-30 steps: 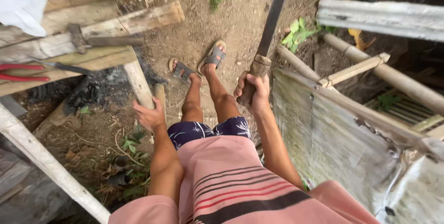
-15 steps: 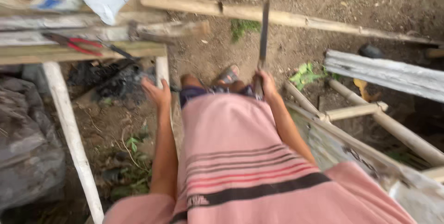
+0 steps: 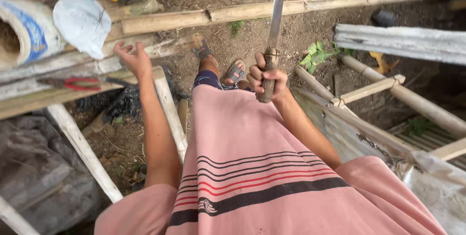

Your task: The person uses a machete to chop a long piece of wood into smaller sections. They repeatedly strike the wood, which is resting on a wooden frame, to split it.

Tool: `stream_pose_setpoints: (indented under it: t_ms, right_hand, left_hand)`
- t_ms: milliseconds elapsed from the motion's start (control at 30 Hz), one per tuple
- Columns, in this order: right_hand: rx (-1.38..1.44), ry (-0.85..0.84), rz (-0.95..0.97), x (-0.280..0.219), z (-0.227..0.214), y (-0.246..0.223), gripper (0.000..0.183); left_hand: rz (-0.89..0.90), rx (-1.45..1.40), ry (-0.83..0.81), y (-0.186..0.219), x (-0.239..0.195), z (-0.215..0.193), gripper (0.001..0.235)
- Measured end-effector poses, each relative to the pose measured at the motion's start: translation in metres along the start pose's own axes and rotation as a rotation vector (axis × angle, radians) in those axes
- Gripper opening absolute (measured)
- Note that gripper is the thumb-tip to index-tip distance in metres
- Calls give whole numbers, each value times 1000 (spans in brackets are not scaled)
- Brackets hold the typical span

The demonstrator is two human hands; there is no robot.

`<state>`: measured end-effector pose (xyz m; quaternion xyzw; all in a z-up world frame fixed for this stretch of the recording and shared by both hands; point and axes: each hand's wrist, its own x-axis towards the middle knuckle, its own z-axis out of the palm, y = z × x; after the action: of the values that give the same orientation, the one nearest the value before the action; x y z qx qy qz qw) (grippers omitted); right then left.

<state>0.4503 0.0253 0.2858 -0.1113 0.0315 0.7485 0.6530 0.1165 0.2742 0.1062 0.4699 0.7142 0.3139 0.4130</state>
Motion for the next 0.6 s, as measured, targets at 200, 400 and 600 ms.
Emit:
stream_pose_setpoints:
  t_ms: [200,400,600]
  right_hand:
    - [319,-300,-133,50,79,3,29]
    - [586,-369,-240,91,137,-5,28]
    - [680,-467,-233,113,158,-12,31]
  left_hand:
    - [61,95,91,1,57,22,58]
    - [-18,198,42,6,76,33,47]
    - [-60,256,43,23,86,49,39]
